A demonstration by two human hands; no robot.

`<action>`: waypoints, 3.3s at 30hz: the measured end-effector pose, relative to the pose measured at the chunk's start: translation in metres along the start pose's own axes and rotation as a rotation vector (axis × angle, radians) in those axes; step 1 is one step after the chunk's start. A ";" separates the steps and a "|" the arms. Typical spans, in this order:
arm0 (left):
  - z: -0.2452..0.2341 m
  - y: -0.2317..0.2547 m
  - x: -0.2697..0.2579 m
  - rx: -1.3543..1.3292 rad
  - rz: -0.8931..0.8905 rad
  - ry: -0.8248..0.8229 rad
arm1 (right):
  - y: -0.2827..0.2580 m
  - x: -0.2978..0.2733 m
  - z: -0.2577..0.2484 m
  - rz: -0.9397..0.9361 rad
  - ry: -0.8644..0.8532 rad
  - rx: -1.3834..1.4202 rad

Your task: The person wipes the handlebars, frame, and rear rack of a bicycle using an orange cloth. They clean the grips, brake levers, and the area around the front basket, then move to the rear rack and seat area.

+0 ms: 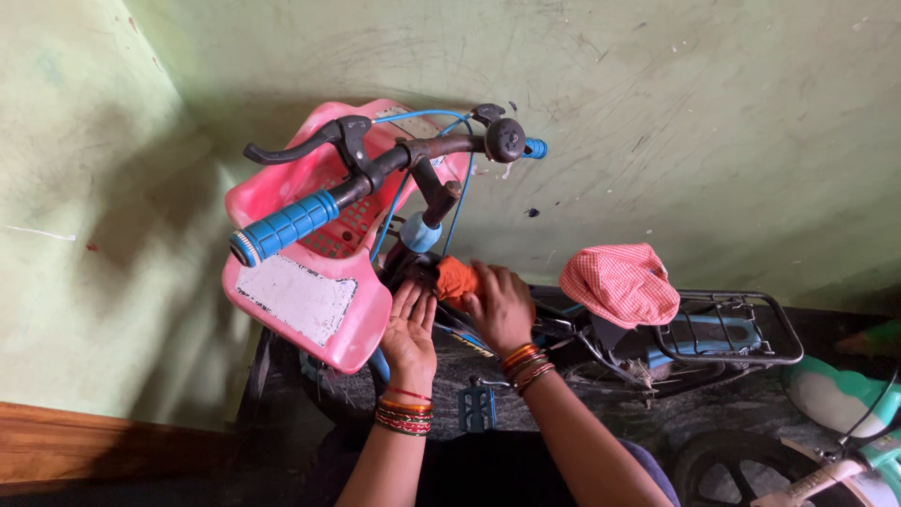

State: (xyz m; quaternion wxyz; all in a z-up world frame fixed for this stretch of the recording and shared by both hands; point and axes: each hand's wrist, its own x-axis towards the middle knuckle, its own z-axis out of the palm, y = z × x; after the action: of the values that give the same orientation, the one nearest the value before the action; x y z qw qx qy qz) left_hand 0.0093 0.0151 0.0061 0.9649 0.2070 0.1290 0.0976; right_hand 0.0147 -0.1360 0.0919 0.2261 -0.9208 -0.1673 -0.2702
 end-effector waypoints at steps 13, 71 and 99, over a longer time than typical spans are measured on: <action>0.000 0.006 -0.006 -0.091 -0.026 -0.068 | 0.012 -0.022 0.018 -0.258 0.132 -0.181; -0.067 0.050 -0.004 0.222 0.233 -0.046 | 0.024 -0.062 0.045 0.266 0.445 0.160; -0.118 0.028 0.026 0.236 0.228 -0.023 | -0.093 -0.053 0.096 -0.220 0.175 0.416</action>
State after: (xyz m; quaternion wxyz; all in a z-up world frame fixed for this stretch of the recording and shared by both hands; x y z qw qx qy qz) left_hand -0.0036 0.0911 -0.0912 0.9180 0.3332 0.1044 0.1883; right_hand -0.0270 -0.0192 0.0202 0.3935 -0.8039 -0.2982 -0.3317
